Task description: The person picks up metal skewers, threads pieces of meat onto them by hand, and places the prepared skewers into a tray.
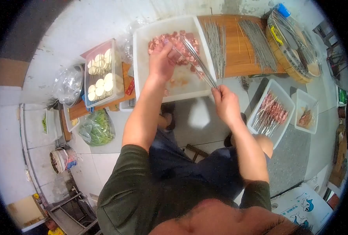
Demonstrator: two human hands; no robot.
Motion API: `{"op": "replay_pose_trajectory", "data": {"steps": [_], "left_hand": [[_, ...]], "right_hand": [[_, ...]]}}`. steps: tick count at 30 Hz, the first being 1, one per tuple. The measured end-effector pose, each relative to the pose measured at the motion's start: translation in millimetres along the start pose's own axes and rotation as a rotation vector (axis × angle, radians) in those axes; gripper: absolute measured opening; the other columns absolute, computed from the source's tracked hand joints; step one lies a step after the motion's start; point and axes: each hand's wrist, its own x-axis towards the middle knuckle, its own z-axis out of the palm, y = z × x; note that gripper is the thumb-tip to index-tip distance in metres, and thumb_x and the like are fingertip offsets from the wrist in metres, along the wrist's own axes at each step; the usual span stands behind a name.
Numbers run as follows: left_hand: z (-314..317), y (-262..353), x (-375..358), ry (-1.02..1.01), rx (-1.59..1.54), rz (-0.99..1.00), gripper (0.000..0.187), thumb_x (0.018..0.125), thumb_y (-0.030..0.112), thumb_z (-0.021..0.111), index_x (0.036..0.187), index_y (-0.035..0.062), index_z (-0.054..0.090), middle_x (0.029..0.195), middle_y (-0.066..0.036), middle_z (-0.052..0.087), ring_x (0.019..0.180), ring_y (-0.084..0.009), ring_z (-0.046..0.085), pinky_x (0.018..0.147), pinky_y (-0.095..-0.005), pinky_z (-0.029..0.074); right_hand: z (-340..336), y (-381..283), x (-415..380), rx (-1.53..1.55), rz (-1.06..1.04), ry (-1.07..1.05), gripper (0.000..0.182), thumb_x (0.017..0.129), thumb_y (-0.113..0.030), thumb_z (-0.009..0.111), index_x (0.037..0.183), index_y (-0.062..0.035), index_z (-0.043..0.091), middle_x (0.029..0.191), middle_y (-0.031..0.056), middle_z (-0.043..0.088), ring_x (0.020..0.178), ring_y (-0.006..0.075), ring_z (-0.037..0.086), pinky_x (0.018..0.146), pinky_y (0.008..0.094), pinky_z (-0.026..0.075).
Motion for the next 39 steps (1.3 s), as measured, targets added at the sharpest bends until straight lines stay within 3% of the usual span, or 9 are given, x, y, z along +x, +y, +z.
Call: {"op": "replay_pose_trajectory", "data": {"steps": [3, 12, 21, 24, 27, 30, 36, 39], "left_hand": [[2.7, -1.3, -0.2, 0.021, -0.039, 0.022, 0.022, 0.096, 0.012, 0.059, 0.115, 0.0033, 0.053, 0.106, -0.008, 0.064, 0.093, -0.0182, 0.066, 0.076, -0.0295, 0.054], [-8.7, 0.9, 4.6, -0.105, -0.101, 0.007, 0.021, 0.095, 0.018, 0.062, 0.111, 0.0065, 0.055, 0.099, -0.003, 0.064, 0.082, -0.016, 0.064, 0.067, -0.0293, 0.051], [-3.2, 0.6, 4.3, -0.066, -0.064, 0.045, 0.016, 0.097, 0.015, 0.059, 0.109, 0.0048, 0.056, 0.096, -0.004, 0.065, 0.08, -0.0153, 0.064, 0.067, -0.0293, 0.052], [5.0, 1.6, 1.4, 0.039, 0.009, 0.044, 0.022, 0.1, 0.017, 0.051, 0.116, 0.0025, 0.052, 0.099, -0.008, 0.063, 0.073, -0.016, 0.055, 0.073, -0.0352, 0.05], [4.5, 1.1, 1.9, 0.03, -0.01, 0.044, 0.021, 0.1, 0.017, 0.05, 0.116, 0.0024, 0.052, 0.096, -0.007, 0.062, 0.072, -0.016, 0.052, 0.069, -0.0335, 0.048], [-6.3, -3.7, 7.5, -0.071, -0.11, 0.038, 0.015, 0.096, 0.013, 0.06, 0.106, 0.0036, 0.057, 0.096, -0.003, 0.064, 0.08, -0.0144, 0.062, 0.069, -0.0272, 0.051], [-11.8, -2.6, 9.8, -0.076, -0.079, -0.016, 0.014, 0.094, 0.012, 0.061, 0.104, 0.003, 0.056, 0.098, -0.004, 0.062, 0.083, -0.0142, 0.061, 0.074, -0.0271, 0.05], [-1.7, -2.4, 4.3, -0.034, -0.053, 0.018, 0.021, 0.101, 0.017, 0.048, 0.115, 0.0008, 0.05, 0.095, -0.008, 0.059, 0.076, -0.016, 0.052, 0.069, -0.0311, 0.044]], "right_hand": [[2.3, 2.2, 0.1, 0.005, -0.012, 0.017, 0.025, 0.095, -0.026, 0.058, 0.092, -0.0011, 0.061, 0.077, 0.0264, 0.063, 0.077, 0.0473, 0.061, 0.069, 0.0509, 0.048], [2.2, -1.0, -1.1, 0.02, -0.013, 0.017, 0.025, 0.095, -0.026, 0.058, 0.09, -0.001, 0.06, 0.077, 0.026, 0.063, 0.077, 0.0477, 0.06, 0.069, 0.0506, 0.048], [4.2, 2.8, 1.0, 0.013, -0.049, 0.029, 0.025, 0.094, -0.026, 0.06, 0.088, -0.0023, 0.062, 0.075, 0.0244, 0.063, 0.075, 0.0461, 0.061, 0.067, 0.0501, 0.048], [3.2, 2.8, 0.9, 0.017, -0.05, 0.024, 0.024, 0.094, -0.026, 0.06, 0.088, -0.0023, 0.062, 0.075, 0.024, 0.063, 0.076, 0.0457, 0.061, 0.067, 0.0499, 0.048], [4.8, 4.6, 0.1, 0.034, -0.087, 0.047, 0.026, 0.094, -0.025, 0.06, 0.087, -0.0003, 0.06, 0.072, 0.024, 0.06, 0.068, 0.0427, 0.058, 0.063, 0.0448, 0.047], [5.4, 6.8, 0.6, 0.035, -0.106, 0.061, 0.027, 0.095, -0.025, 0.061, 0.086, 0.0007, 0.06, 0.069, 0.0238, 0.058, 0.063, 0.0411, 0.054, 0.06, 0.0422, 0.045], [5.5, 9.9, 2.5, 0.034, -0.129, 0.074, 0.027, 0.095, -0.025, 0.06, 0.085, 0.0006, 0.059, 0.066, 0.0229, 0.056, 0.058, 0.0383, 0.052, 0.057, 0.0414, 0.044], [3.1, 8.7, 3.0, 0.013, -0.098, 0.038, 0.024, 0.094, -0.025, 0.061, 0.09, -0.0021, 0.061, 0.072, 0.0234, 0.061, 0.069, 0.0429, 0.058, 0.064, 0.0467, 0.047]]}}
